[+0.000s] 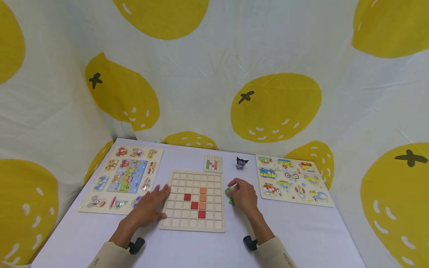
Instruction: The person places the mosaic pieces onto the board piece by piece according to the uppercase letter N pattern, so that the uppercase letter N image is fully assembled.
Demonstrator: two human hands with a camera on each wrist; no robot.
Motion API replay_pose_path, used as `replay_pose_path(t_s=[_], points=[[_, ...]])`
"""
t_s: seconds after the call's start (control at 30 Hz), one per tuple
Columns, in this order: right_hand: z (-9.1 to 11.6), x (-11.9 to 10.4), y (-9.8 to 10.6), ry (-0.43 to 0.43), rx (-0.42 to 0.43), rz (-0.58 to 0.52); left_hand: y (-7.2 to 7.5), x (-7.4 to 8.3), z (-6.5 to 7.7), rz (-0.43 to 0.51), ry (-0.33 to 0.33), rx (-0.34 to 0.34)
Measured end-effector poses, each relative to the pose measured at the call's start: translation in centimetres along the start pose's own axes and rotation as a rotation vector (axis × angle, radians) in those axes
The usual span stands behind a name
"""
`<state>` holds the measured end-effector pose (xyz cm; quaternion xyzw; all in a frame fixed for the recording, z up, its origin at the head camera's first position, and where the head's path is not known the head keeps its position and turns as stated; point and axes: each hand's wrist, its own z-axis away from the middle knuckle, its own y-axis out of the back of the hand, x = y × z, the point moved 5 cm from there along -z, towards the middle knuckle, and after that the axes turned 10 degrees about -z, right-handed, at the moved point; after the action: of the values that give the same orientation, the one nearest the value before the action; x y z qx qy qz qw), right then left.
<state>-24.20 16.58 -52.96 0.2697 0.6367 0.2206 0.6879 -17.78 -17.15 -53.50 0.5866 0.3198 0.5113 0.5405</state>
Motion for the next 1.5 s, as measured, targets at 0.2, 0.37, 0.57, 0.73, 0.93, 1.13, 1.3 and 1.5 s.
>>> replay_pose_path(t_s=[0.2, 0.37, 0.57, 0.73, 0.93, 1.13, 1.3, 1.5], points=[[1.2, -2.4, -1.8, 0.056, -0.047, -0.053, 0.3, 0.2, 0.1, -0.002, -0.002, 0.009], [2.1, -3.9, -4.1, 0.101, -0.122, -0.097, 0.2, 0.3, 0.3, -0.005, -0.015, 0.032], [2.7, -5.3, -6.5, 0.150, -0.198, -0.134, 0.3, 0.3, 0.4, -0.007, -0.025, 0.038], [2.8, -6.4, -8.1, 0.142, -0.235, -0.147, 0.3, 0.1, 0.4, -0.014, -0.033, 0.041], [2.6, -7.4, -9.6, 0.125, -0.235, -0.115, 0.2, 0.1, 0.4, -0.004, -0.044, 0.045], [2.3, -8.2, -10.9, 0.091, -0.232, -0.055, 0.1, 0.1, 0.4, 0.009, -0.038, 0.034], [2.0, -8.8, -11.3, 0.082, -0.206, -0.028, 0.1, 0.2, 0.4, 0.010, -0.036, 0.033], [1.4, -9.4, -11.8, 0.101, -0.178, 0.012, 0.1, 0.1, 0.3, 0.003, -0.037, 0.031]])
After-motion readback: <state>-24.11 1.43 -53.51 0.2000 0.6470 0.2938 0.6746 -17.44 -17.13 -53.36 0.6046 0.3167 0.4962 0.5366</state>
